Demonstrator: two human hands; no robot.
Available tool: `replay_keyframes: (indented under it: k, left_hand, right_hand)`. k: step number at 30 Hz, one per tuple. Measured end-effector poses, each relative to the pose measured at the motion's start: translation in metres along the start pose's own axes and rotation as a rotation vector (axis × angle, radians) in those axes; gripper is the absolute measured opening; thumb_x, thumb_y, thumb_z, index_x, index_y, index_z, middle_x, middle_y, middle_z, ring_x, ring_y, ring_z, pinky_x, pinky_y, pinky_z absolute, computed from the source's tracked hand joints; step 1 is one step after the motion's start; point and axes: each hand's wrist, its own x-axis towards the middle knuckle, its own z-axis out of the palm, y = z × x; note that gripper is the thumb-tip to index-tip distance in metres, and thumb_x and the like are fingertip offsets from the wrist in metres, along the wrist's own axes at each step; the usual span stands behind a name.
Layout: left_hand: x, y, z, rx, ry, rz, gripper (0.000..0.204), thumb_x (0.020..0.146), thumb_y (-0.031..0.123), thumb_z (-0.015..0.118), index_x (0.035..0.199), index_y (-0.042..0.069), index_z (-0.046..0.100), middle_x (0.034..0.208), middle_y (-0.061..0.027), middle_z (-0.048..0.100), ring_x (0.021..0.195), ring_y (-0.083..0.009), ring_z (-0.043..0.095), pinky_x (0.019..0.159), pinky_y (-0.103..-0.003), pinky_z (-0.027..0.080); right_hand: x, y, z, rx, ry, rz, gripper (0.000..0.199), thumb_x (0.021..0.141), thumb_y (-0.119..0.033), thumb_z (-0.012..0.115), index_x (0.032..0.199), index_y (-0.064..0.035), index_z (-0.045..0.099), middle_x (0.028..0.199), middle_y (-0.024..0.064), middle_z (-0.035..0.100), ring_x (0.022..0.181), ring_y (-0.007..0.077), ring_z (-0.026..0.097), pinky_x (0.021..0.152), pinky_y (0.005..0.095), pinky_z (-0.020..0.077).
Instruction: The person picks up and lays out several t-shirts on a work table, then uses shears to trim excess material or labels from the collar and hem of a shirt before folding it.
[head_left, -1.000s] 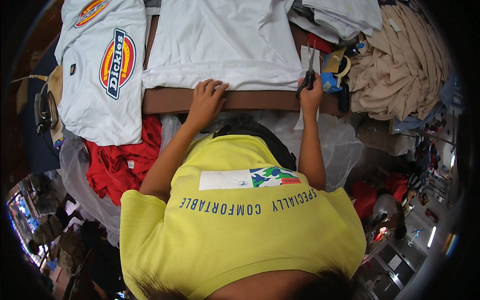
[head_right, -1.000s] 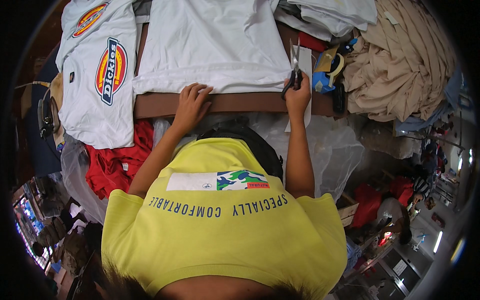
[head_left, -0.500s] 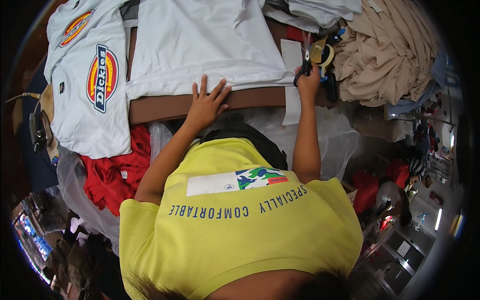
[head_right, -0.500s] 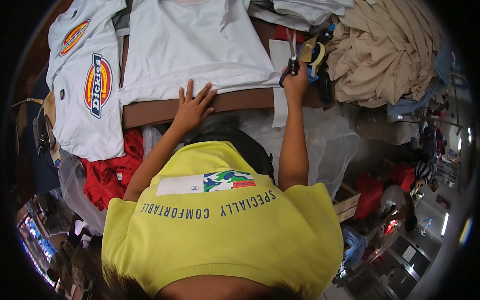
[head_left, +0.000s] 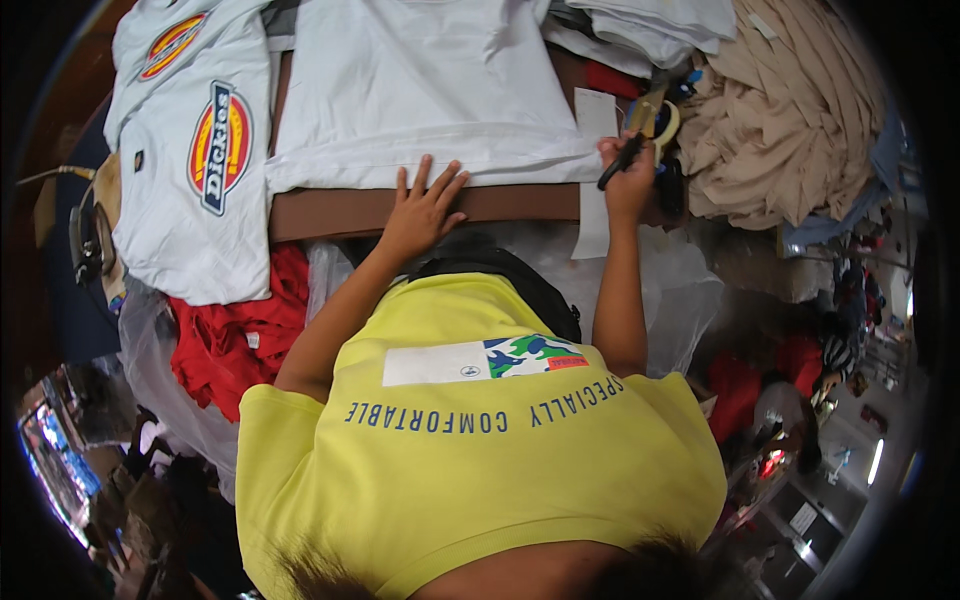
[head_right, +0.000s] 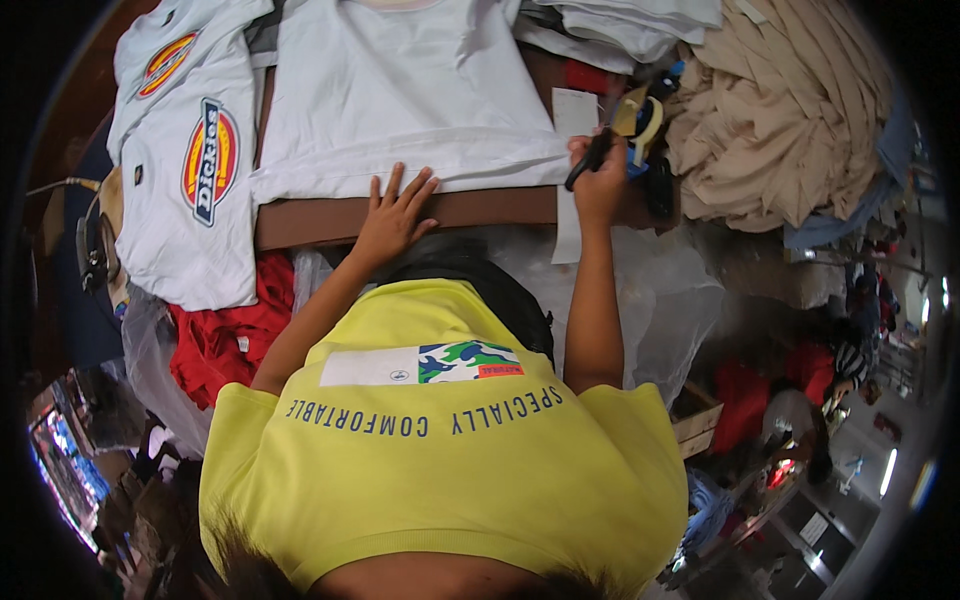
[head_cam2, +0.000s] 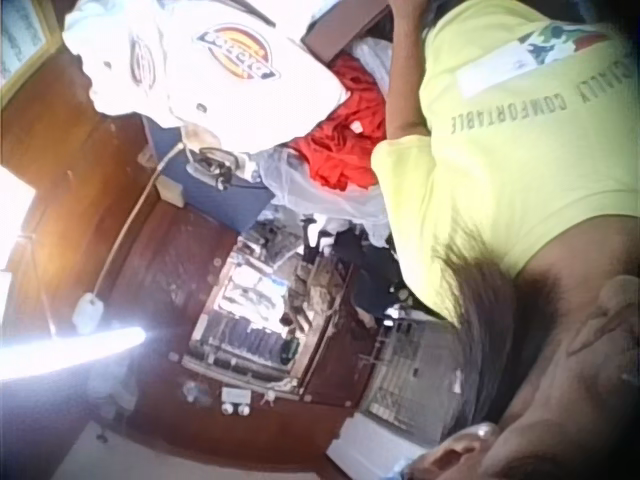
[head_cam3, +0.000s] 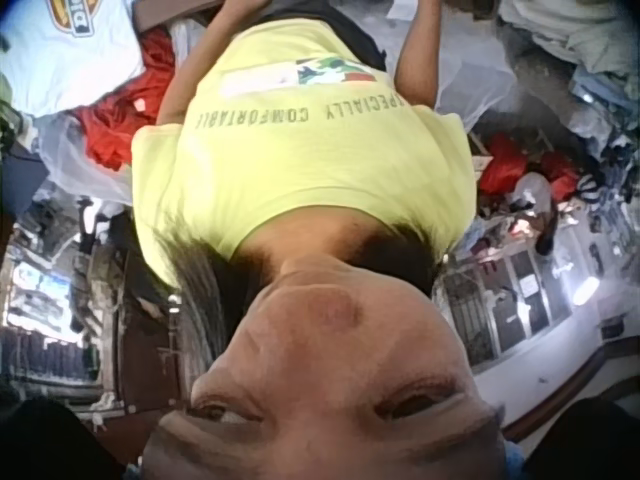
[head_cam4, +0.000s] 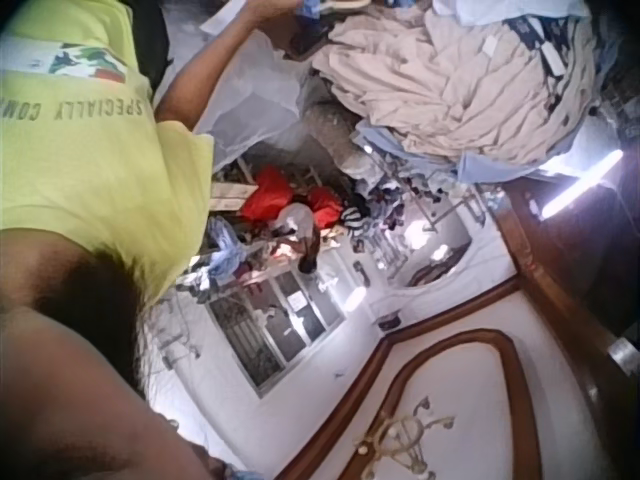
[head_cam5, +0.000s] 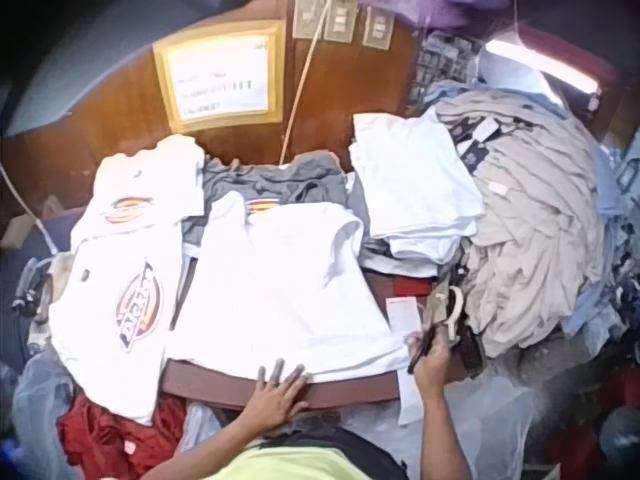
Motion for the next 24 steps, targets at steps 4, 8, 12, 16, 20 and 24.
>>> replay_keyframes:
  k: [4, 8, 12, 16, 20, 24]
  left_hand:
    - [-0.007, -0.01, -0.005, -0.049, 0.042, -0.028, 0.067, 0.085, 0.047, 0.047, 0.138, 0.01, 0.028, 0.146, -0.0069, 0.02, 0.135, -0.0295, 0.014, 0.106, -0.053, 0.012]
    - [-0.032, -0.038, -0.014, 0.048, 0.076, -0.232, 0.072, 0.083, 0.05, 0.047, 0.138, 0.009, 0.026, 0.147, -0.0068, 0.018, 0.135, -0.0293, 0.014, 0.105, -0.056, 0.009]
    - [-0.068, -0.07, -0.019, 0.132, 0.161, -0.442, 0.075, 0.082, 0.051, 0.048, 0.139, 0.009, 0.025, 0.146, -0.007, 0.02, 0.136, -0.0252, 0.016, 0.102, -0.061, 0.006]
    - [-0.082, -0.078, -0.026, 0.163, 0.114, -0.434, 0.073, 0.082, 0.049, 0.05, 0.138, 0.01, 0.026, 0.146, -0.0065, 0.022, 0.135, -0.0207, 0.019, 0.102, -0.061, 0.005]
    - [-0.084, -0.08, -0.026, 0.159, 0.155, -0.423, 0.071, 0.082, 0.047, 0.052, 0.138, 0.01, 0.028, 0.145, -0.0058, 0.024, 0.134, -0.0192, 0.021, 0.102, -0.062, 0.005]
    - [-0.086, -0.083, -0.024, 0.142, 0.185, -0.408, 0.07, 0.081, 0.046, 0.053, 0.136, 0.01, 0.03, 0.144, -0.0055, 0.026, 0.133, -0.0191, 0.023, 0.102, -0.062, 0.004]
  right_hand:
    - [-0.033, -0.022, 0.049, -0.379, -0.283, -0.009, 0.034, 0.074, -0.003, 0.062, 0.106, -0.0084, 0.051, 0.09, 0.0091, 0.065, 0.084, 0.0218, 0.063, 0.073, 0.0306, 0.0472]
    - [-0.052, 0.026, 0.05, -0.43, -0.259, 0.018, 0.039, 0.068, -0.005, 0.063, 0.106, -0.0126, 0.053, 0.091, 0.0125, 0.065, 0.088, 0.0323, 0.062, 0.074, 0.0375, 0.0473]
    - [-0.053, 0.023, 0.049, -0.48, -0.251, -0.016, 0.042, 0.067, -0.005, 0.065, 0.106, -0.012, 0.053, 0.09, 0.0116, 0.065, 0.088, 0.0307, 0.062, 0.074, 0.0363, 0.0474]
    - [-0.055, 0.026, 0.051, -0.46, -0.221, -0.042, 0.043, 0.065, -0.002, 0.064, 0.106, -0.0118, 0.053, 0.09, 0.0107, 0.065, 0.088, 0.0299, 0.063, 0.075, 0.0356, 0.0475]
    - [-0.055, 0.025, 0.054, -0.434, -0.216, -0.038, 0.041, 0.066, -0.001, 0.062, 0.105, -0.0116, 0.053, 0.09, 0.0106, 0.065, 0.088, 0.0295, 0.063, 0.075, 0.0351, 0.0475]
    - [-0.057, 0.023, 0.057, -0.454, -0.194, -0.068, 0.039, 0.067, -0.001, 0.062, 0.104, -0.0114, 0.054, 0.09, 0.0109, 0.065, 0.088, 0.0295, 0.063, 0.075, 0.0347, 0.0476]
